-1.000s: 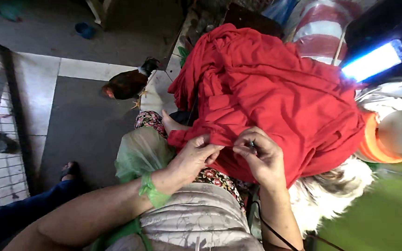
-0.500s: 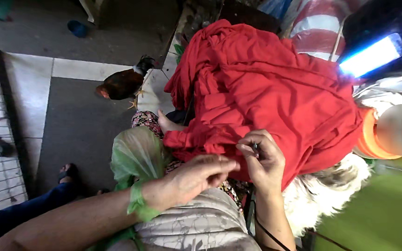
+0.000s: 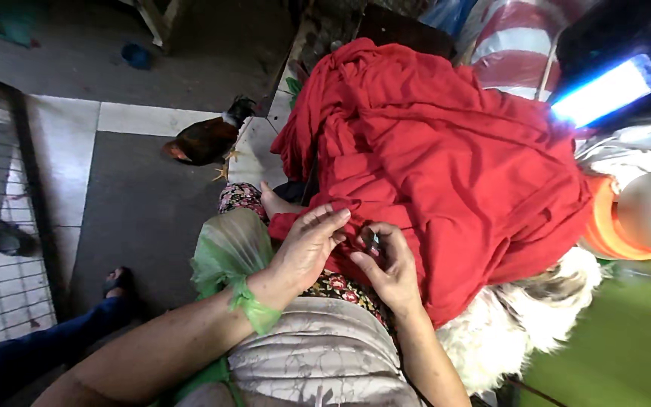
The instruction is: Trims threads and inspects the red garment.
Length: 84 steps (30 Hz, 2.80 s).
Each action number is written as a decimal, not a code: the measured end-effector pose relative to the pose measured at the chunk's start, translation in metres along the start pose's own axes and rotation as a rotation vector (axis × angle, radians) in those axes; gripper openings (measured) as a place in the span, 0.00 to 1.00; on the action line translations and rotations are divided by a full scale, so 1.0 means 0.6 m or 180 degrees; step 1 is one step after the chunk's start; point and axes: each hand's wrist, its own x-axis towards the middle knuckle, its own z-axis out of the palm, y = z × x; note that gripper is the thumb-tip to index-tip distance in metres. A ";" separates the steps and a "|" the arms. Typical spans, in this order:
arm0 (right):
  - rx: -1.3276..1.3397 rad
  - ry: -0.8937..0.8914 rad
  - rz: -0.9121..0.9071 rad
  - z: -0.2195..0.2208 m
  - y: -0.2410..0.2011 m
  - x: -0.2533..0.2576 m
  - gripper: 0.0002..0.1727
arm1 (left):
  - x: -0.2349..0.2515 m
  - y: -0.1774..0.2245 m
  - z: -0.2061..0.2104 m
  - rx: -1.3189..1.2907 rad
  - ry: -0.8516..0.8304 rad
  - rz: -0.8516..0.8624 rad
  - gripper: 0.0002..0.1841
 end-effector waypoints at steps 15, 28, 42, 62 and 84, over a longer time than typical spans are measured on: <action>0.0091 0.0337 0.0050 -0.001 0.002 0.004 0.16 | 0.000 -0.006 -0.003 0.0538 -0.0126 0.0305 0.07; 0.0299 0.0467 -0.0042 0.002 0.005 0.008 0.10 | -0.004 -0.011 -0.004 0.0842 -0.0124 0.0542 0.04; 0.0037 0.0594 -0.0235 -0.008 0.002 0.016 0.10 | -0.003 0.004 -0.004 0.1152 -0.0207 0.0518 0.04; -0.1176 0.2074 -0.0792 -0.353 -0.042 0.124 0.25 | 0.002 0.042 -0.085 0.3721 -0.0865 0.0969 0.12; -0.0985 -0.0163 -0.0029 -0.055 0.034 0.024 0.07 | 0.091 0.006 -0.069 0.2215 -0.1122 0.1412 0.13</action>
